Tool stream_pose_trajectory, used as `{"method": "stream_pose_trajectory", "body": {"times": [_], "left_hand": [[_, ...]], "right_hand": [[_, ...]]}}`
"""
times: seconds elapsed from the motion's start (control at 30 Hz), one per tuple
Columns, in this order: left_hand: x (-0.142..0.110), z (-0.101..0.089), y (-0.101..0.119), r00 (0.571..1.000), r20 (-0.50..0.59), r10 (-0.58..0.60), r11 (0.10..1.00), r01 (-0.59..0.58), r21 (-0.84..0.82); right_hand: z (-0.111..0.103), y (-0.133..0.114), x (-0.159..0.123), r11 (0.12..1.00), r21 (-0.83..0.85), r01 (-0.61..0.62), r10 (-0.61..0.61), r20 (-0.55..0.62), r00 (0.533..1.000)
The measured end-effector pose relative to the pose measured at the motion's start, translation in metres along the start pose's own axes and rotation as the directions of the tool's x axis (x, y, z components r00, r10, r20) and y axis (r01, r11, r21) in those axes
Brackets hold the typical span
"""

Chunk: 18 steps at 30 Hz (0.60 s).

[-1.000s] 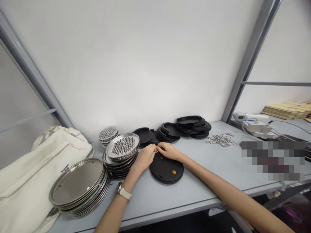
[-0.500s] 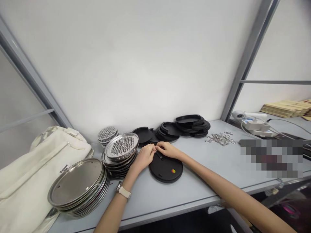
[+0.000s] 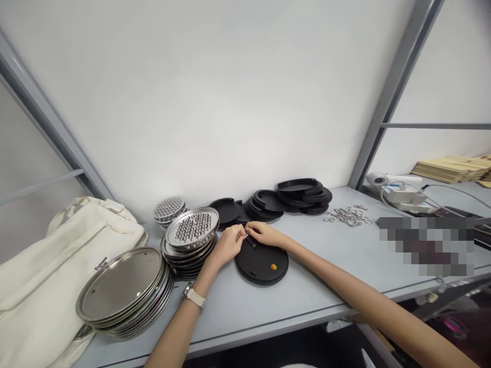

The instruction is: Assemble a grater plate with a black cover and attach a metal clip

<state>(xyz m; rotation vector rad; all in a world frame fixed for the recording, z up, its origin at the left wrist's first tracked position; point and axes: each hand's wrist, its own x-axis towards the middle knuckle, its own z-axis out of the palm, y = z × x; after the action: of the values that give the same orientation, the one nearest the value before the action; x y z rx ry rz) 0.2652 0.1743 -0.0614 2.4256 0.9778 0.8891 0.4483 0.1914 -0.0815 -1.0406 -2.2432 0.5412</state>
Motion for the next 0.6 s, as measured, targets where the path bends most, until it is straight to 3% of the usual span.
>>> {"method": "stream_pose_trajectory", "body": {"times": [0.6], "left_hand": [[0.0012,0.0042,-0.0040,1.000,-0.013,-0.009,0.998,0.008,-0.067]], "right_hand": [[-0.0055,-0.0048,0.0021,0.995,0.074,0.065,-0.071,0.089,0.993]]}}
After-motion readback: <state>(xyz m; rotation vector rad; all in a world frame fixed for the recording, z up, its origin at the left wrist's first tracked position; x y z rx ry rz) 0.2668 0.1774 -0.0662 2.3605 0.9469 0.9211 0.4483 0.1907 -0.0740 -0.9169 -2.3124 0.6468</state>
